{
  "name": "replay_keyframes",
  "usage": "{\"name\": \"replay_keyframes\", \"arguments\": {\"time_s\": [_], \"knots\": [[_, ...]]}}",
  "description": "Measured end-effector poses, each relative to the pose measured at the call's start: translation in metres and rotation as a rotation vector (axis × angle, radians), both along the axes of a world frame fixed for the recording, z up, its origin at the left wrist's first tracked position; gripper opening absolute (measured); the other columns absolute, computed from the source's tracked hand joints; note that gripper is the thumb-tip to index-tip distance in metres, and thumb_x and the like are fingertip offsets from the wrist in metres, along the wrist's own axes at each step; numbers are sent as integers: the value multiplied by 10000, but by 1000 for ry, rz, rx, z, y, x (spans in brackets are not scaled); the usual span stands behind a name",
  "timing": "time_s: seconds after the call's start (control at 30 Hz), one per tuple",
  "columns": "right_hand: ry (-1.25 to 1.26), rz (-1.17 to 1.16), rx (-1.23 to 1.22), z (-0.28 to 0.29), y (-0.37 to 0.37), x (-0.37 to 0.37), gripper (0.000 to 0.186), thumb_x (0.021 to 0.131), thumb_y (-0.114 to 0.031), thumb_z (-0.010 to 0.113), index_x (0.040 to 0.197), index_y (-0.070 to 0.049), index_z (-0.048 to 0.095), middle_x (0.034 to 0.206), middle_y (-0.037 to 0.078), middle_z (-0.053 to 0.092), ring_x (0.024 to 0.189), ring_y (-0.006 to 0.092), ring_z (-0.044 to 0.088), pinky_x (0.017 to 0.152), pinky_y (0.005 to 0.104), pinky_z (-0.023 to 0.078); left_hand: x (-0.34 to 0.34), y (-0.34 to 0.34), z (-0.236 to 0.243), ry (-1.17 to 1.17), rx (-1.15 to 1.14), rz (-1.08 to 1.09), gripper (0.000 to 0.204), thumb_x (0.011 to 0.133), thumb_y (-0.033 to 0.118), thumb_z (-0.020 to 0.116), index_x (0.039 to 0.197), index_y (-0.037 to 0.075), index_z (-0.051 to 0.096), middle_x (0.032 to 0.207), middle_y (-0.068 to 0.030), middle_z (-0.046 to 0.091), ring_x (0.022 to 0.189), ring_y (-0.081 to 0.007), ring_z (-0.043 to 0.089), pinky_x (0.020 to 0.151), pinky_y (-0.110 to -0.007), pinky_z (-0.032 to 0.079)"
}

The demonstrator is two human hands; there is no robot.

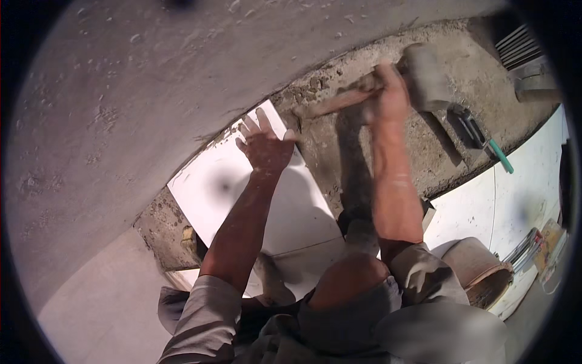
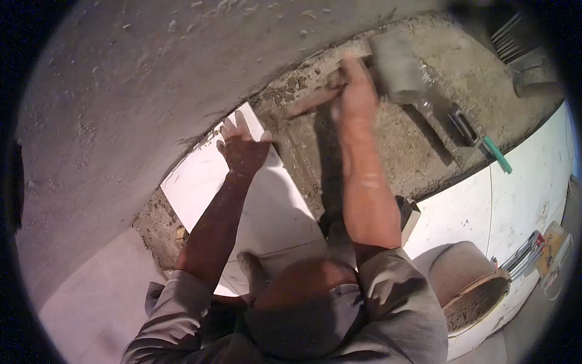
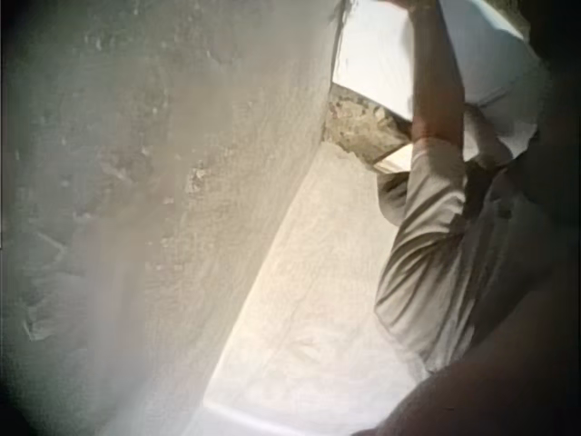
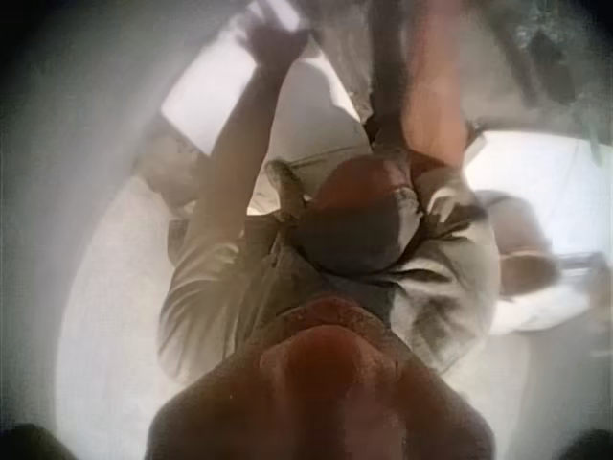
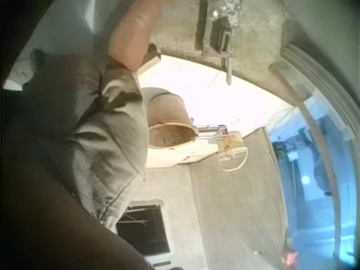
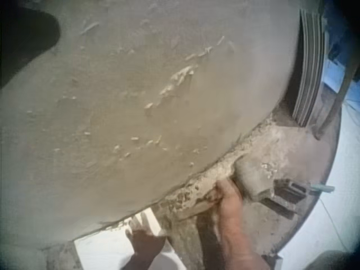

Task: Manually applying mortar and setting a large ceramic tile on a floor.

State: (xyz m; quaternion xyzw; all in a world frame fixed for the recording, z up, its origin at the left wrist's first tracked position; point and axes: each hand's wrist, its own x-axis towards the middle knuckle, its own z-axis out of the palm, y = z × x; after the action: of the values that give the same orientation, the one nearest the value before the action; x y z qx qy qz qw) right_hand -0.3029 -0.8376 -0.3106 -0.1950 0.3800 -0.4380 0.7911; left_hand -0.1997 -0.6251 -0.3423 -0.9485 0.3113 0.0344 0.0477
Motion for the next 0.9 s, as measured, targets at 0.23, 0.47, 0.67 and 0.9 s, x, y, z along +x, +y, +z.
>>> {"name": "replay_keyframes", "arguments": {"time_s": [0.23, 0.47, 0.67, 0.9], "knots": [[-194, 18, -45, 19, -9, -1, 181, 929, -99, 569, 763, -84, 500, 610, -1, 432, 562, 128, 436, 581, 303, 410, 0, -6, 10, 103, 61, 52, 993, 701, 503, 723, 1461, 25, 301, 1430, -320, 342, 1341, -430, 342, 1047, -625, 270], [-9, 20, 88, -21, 6, 14, 193, 921, -125, 583, 757, -88, 489, 642, -2, 476, 572, 147, 471, 624, 323, 453, 1, -14, 17, 234, 104, 105, 1080, 721, 561, 708, 1502, 25, 189, 1501, -310, 210, 1399, -453, 224, 1111, -619, 165], [-271, -140, -262, 41, -36, -19, 235, 929, -139, 573, 720, -103, 473, 590, -9, 414, 579, 144, 419, 679, 359, 418, 0, -14, 20, 263, 127, 140, 1054, 724, 550, 713, 1497, 34, 216, 1498, -287, 236, 1397, -431, 237, 1110, -604, 189], [18, 62, 43, -39, 41, 32, 175, 908, -144, 628, 770, -84, 539, 672, 19, 521, 617, 160, 518, 616, 316, 459, -1, -14, 20, 246, 160, 133, 1046, 733, 560, 702, 1498, 39, 216, 1491, -284, 251, 1390, -428, 255, 1103, -602, 208]]}}
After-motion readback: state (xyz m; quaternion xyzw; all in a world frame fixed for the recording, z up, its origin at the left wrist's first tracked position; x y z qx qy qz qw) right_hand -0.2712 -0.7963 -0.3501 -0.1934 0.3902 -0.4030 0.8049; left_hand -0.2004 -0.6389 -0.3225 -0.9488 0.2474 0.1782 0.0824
